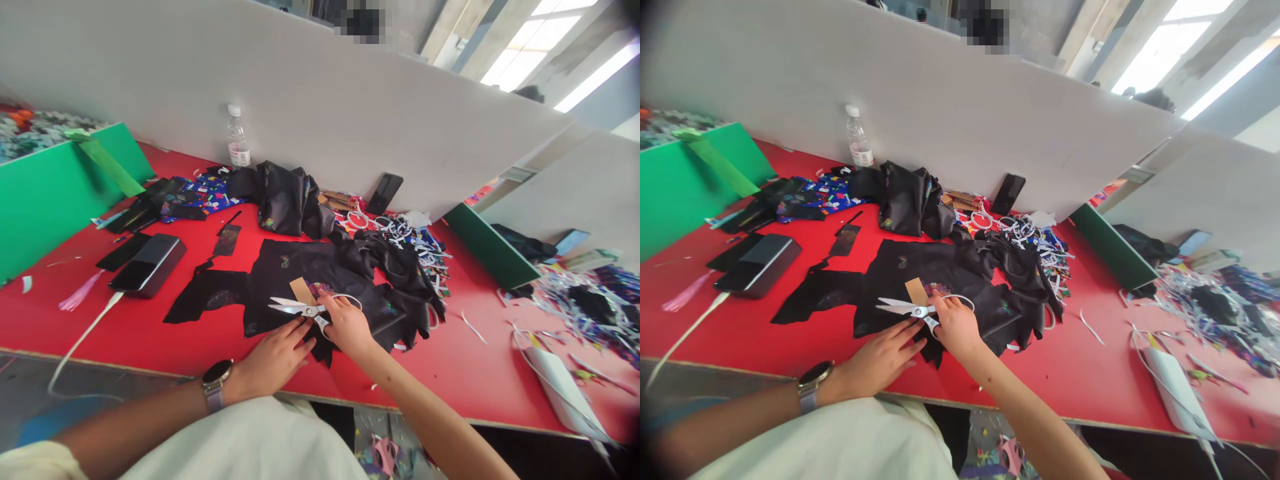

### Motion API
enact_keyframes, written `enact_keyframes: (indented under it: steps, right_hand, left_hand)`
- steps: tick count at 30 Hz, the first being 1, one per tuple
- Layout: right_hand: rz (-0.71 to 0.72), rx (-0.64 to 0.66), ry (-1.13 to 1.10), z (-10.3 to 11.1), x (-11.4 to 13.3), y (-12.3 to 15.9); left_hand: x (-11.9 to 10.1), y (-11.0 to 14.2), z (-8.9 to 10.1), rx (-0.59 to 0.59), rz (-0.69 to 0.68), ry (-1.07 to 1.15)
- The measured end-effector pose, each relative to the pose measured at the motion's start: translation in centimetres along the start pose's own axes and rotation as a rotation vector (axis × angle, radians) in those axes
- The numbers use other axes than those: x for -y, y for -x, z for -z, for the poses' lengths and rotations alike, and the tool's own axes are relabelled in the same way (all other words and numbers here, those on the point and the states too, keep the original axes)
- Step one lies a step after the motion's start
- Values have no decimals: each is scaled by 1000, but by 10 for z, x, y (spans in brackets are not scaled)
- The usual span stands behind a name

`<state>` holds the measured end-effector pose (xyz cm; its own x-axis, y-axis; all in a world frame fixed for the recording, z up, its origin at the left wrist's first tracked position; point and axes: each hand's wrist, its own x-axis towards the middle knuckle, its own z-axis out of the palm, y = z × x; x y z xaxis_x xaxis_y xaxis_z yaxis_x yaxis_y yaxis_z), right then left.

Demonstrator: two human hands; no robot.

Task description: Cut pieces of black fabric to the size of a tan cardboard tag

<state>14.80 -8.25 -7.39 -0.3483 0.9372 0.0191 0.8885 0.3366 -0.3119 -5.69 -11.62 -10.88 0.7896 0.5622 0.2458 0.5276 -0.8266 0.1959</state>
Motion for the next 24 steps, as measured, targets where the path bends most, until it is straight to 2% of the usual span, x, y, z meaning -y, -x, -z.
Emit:
enact_keyframes:
  steps: [5,7,10,14,24]
  right_hand:
    - [363,63,-145,4,-1,-7]
    - [424,112,-173,3,0,-8]
    - [329,136,-184,-2,1,-5]
    - [174,44,-201,-7,-2,4]
    - [172,-24,-218,-16,-3,9]
  left_hand:
    - [-6,7,2,37,45,-18]
    - [-7,10,2,52,27,-27]
    - [-5,12,0,57,0,-49]
    - [-3,13,-4,7,-15,-60]
    - [-7,12,-2,-10,-24,-64]
